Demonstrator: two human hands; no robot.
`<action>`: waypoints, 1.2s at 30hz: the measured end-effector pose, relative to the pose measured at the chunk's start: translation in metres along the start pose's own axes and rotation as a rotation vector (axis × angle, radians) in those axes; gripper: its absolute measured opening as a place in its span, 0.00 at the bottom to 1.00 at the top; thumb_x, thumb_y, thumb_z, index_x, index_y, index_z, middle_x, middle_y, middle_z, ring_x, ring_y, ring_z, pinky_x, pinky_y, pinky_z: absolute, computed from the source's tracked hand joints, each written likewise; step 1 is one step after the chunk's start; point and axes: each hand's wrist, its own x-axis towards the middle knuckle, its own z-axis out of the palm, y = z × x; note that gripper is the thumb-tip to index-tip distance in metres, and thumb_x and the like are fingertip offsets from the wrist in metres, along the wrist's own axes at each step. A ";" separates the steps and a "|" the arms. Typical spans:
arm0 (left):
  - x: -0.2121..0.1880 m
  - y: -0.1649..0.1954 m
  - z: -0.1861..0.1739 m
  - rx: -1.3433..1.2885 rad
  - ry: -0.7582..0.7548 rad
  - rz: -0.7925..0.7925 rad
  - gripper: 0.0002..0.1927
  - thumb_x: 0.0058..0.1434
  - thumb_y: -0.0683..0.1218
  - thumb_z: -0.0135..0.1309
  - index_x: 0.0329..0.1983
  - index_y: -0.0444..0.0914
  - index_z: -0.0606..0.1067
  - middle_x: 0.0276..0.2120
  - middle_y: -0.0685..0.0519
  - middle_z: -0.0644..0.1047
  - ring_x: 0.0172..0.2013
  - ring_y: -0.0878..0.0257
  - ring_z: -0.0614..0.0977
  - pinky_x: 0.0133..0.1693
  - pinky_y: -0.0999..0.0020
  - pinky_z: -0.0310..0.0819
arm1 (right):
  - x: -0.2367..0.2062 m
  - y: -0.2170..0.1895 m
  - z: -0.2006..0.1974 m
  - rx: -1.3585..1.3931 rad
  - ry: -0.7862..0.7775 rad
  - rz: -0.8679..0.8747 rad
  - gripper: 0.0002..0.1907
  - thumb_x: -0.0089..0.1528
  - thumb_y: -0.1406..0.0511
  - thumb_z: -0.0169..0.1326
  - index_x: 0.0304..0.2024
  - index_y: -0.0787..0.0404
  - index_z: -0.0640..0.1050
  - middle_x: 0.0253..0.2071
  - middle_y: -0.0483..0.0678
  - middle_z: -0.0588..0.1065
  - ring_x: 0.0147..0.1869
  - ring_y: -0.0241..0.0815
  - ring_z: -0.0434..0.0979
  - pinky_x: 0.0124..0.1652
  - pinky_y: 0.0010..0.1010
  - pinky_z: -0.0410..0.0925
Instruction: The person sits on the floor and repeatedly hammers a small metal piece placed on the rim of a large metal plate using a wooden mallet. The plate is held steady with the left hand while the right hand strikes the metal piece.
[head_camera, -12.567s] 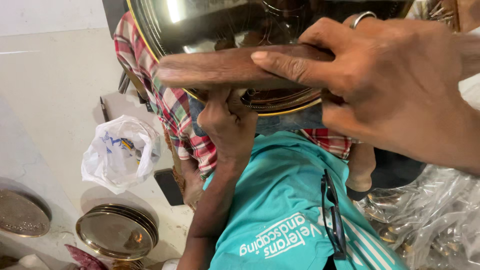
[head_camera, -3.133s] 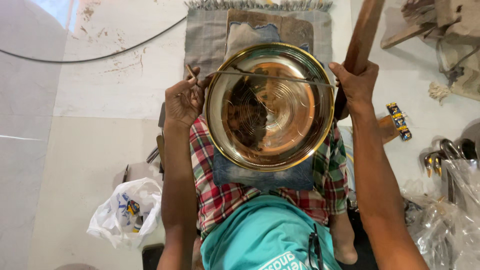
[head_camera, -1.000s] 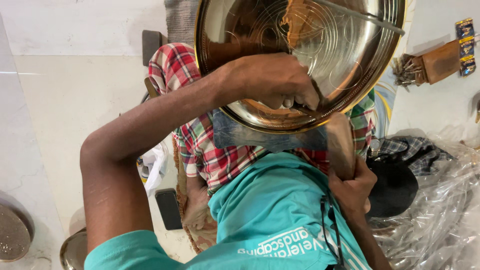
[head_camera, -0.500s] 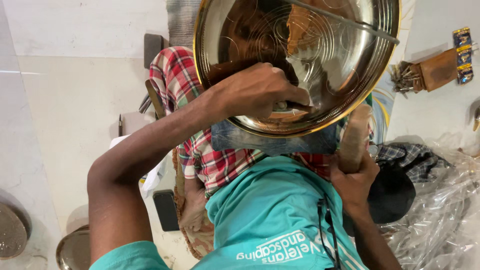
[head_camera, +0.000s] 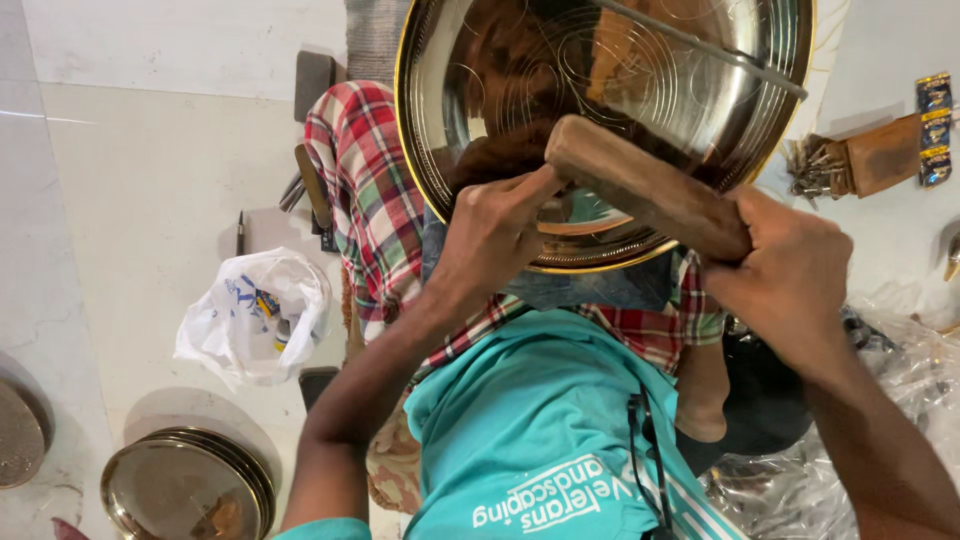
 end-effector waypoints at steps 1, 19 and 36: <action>-0.004 0.003 0.003 0.016 0.053 -0.020 0.31 0.49 0.32 0.54 0.59 0.38 0.73 0.47 0.45 0.82 0.43 0.51 0.87 0.46 0.59 0.84 | 0.008 -0.004 -0.006 -0.214 -0.013 -0.071 0.16 0.50 0.71 0.63 0.41 0.65 0.77 0.26 0.56 0.74 0.28 0.43 0.75 0.35 0.34 0.65; -0.015 0.020 0.021 0.039 0.265 -0.168 0.29 0.55 0.30 0.49 0.60 0.41 0.73 0.50 0.48 0.82 0.45 0.52 0.87 0.47 0.59 0.83 | 0.032 -0.067 -0.028 0.185 0.049 -0.306 0.31 0.57 0.68 0.63 0.61 0.66 0.69 0.46 0.55 0.76 0.47 0.42 0.79 0.46 0.33 0.72; 0.025 -0.001 -0.016 0.108 -0.271 0.129 0.22 0.56 0.36 0.59 0.54 0.43 0.74 0.38 0.51 0.84 0.34 0.55 0.87 0.34 0.60 0.80 | -0.090 -0.019 0.048 0.086 0.340 -0.047 0.33 0.55 0.76 0.58 0.65 0.71 0.73 0.49 0.60 0.75 0.50 0.46 0.79 0.51 0.29 0.71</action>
